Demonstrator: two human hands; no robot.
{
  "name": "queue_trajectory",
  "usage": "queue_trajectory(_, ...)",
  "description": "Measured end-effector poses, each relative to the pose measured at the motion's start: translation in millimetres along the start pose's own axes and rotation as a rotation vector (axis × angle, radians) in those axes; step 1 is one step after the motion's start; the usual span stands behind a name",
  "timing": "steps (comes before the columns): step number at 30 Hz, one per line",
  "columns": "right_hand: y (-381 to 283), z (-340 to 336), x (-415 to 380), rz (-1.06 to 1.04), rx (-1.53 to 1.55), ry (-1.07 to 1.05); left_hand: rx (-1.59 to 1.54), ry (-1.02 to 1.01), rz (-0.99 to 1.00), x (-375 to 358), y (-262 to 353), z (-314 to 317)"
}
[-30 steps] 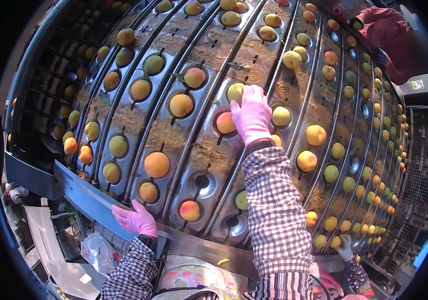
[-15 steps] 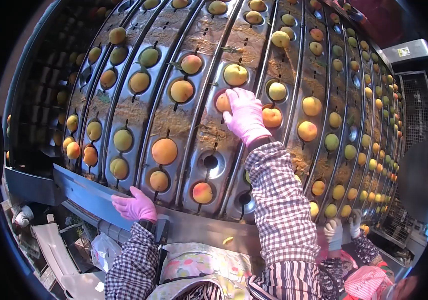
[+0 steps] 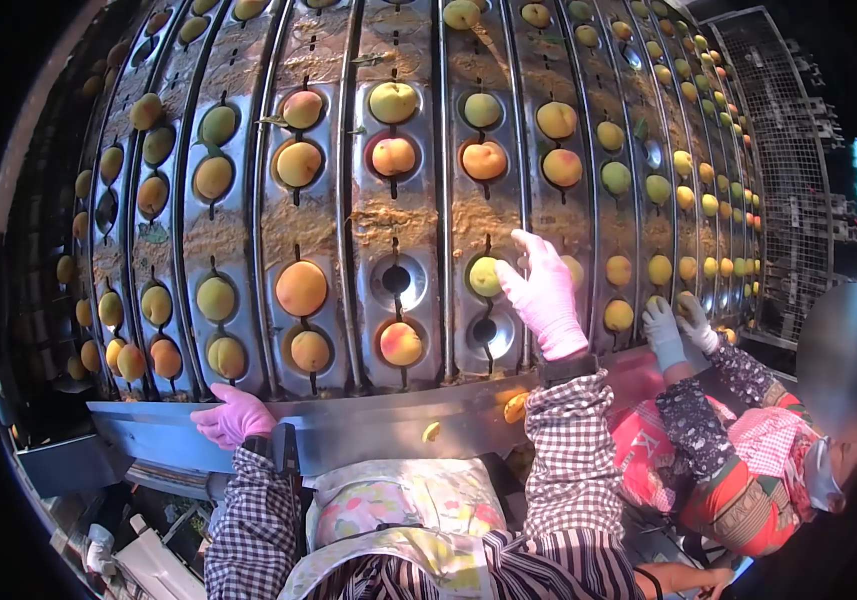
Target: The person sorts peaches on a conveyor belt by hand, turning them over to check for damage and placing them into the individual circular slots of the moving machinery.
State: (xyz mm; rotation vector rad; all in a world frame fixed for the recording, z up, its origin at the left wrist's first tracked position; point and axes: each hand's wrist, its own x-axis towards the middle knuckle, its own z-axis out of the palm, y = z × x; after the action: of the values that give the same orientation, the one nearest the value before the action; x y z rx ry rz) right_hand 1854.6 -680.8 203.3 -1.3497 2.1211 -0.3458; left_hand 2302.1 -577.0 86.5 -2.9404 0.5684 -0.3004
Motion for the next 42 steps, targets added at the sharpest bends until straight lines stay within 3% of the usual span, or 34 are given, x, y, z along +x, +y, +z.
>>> queue_trajectory(5, 16.0, 48.2, -35.3, -0.053, -0.385, 0.119, 0.011, -0.083, -0.062, 6.7, 4.9, -6.8)
queue_trajectory(9, 30.4, 64.7, -32.0, -0.007, -0.256, 0.137, 0.002, -0.099, -0.103, 9.2, 7.2, -7.1)
queue_trajectory(12, 29.0, 66.7, -38.3, -0.041, -0.449, 0.189, -0.013, -0.139, -0.121, 8.9, 9.9, -11.7)
queue_trajectory(16, 45.7, 45.1, -39.9, -0.044, -0.368, 0.237, -0.016, -0.146, -0.099, 7.8, 15.4, -12.3)
queue_trajectory(19, 61.9, 11.8, -37.0, 0.157, -0.231, 0.355, -0.015, -0.157, -0.105, 6.2, 14.7, -9.8)
queue_trajectory(21, 88.3, 1.2, -29.2, 0.169, -0.291, 0.446, -0.014, -0.162, -0.114, 6.2, 14.1, -8.7)
queue_trajectory(25, 129.5, -1.5, -10.4, 0.244, -0.275, 0.277, -0.013, -0.161, -0.127, 11.6, 11.5, -6.5)
queue_trajectory(28, 104.1, -2.8, -15.3, 0.185, -0.478, 0.265, 0.000, -0.164, -0.134, 8.5, 10.7, -12.1)
queue_trajectory(31, 102.5, -3.7, -19.7, 0.080, -0.471, 0.307, 0.001, -0.184, -0.137, 10.2, 16.3, -19.2)
queue_trajectory(35, 124.5, -7.8, -15.8, 0.135, -0.270, 0.276, -0.028, -0.161, -0.115, 12.2, 9.1, -11.3)
queue_trajectory(42, 122.5, 2.2, -20.7, 0.151, -0.328, 0.362, -0.010, -0.213, -0.123, 8.2, 15.8, -26.2)
